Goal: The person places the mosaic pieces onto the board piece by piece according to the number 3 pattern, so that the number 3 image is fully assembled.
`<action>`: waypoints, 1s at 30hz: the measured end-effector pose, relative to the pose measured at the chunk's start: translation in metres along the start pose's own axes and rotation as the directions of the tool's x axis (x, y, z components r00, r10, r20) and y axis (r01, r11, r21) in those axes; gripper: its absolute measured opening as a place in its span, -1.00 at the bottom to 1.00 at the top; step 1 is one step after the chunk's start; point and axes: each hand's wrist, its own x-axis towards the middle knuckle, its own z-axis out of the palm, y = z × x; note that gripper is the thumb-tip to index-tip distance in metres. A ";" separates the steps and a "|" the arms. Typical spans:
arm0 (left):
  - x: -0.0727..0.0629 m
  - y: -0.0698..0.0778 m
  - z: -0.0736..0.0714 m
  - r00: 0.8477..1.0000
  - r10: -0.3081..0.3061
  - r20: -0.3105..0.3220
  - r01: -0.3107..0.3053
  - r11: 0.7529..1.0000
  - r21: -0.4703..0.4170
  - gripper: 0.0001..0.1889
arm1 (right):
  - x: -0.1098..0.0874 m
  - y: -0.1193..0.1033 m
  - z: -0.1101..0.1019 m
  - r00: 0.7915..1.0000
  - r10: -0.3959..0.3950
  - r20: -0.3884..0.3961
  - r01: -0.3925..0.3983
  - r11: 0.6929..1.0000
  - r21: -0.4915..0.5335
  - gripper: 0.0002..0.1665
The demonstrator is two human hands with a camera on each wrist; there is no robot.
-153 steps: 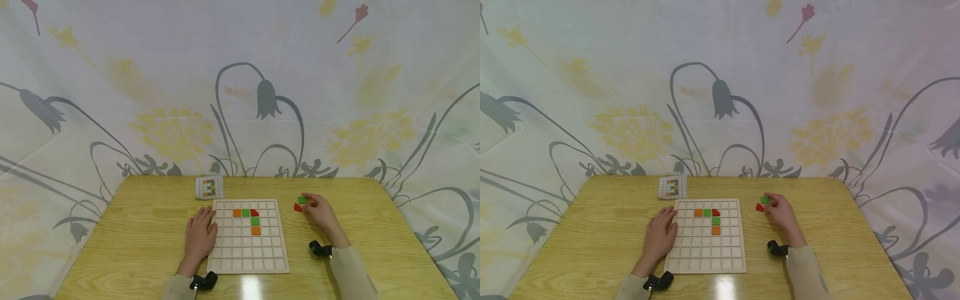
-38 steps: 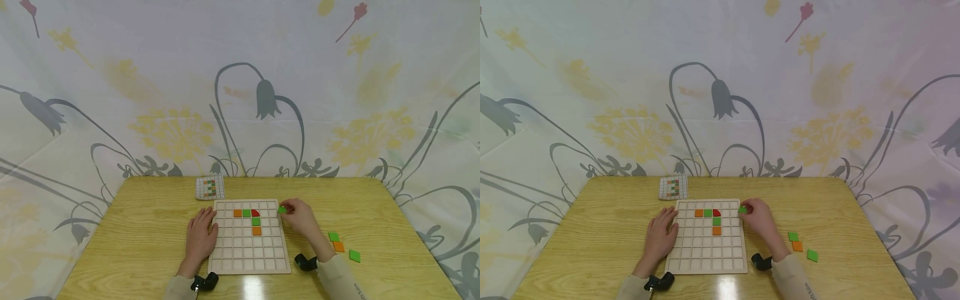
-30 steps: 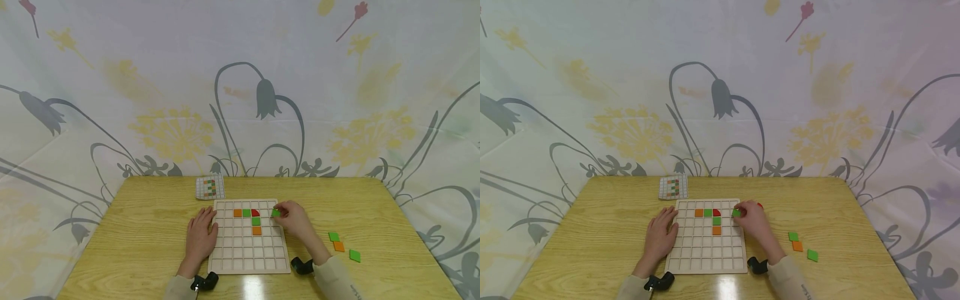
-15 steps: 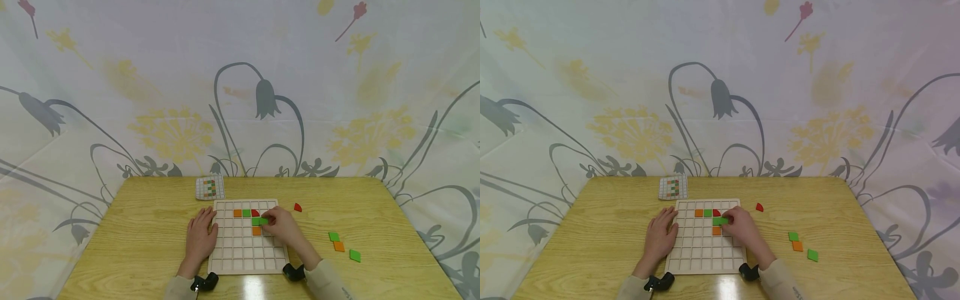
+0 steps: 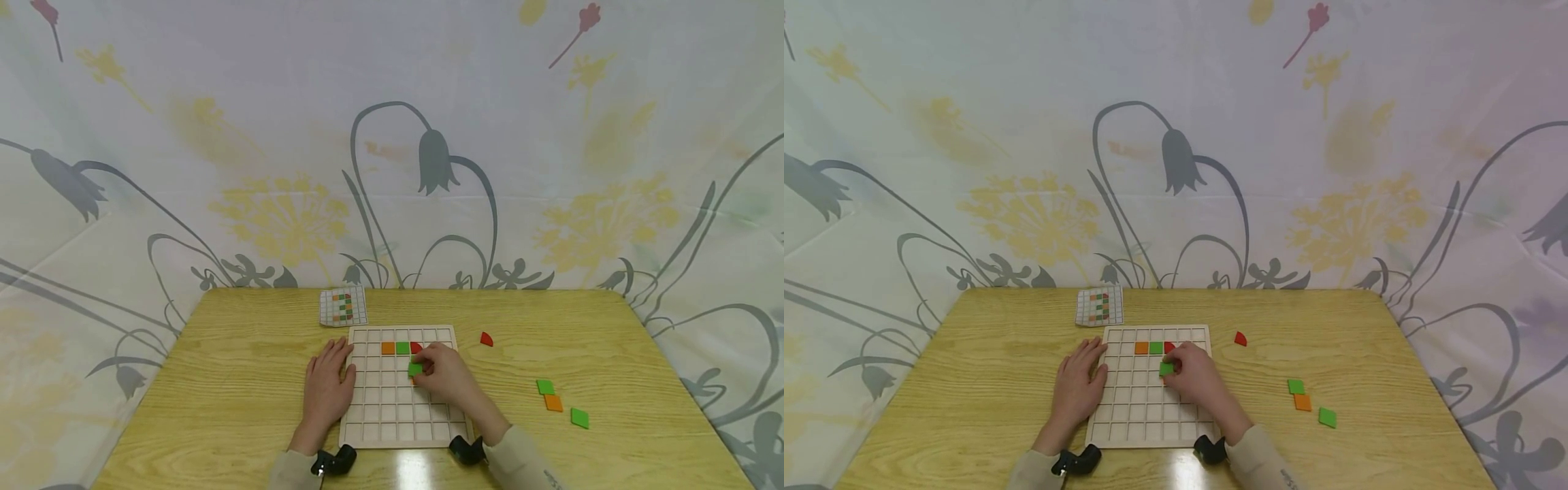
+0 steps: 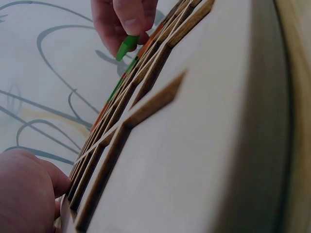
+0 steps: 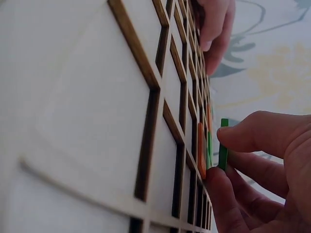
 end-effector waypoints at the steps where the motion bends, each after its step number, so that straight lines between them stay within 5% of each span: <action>1: 0.000 0.000 0.000 1.000 0.000 -0.001 0.000 1.000 -0.001 -0.61 | 0.000 0.000 0.001 1.000 -0.002 0.002 0.002 1.000 0.000 -0.77; 30: 0.000 0.001 0.000 1.000 -0.002 -0.001 0.002 1.000 -0.007 -0.60 | 0.009 -0.007 0.010 0.990 -0.033 0.137 0.039 0.998 -0.043 -0.79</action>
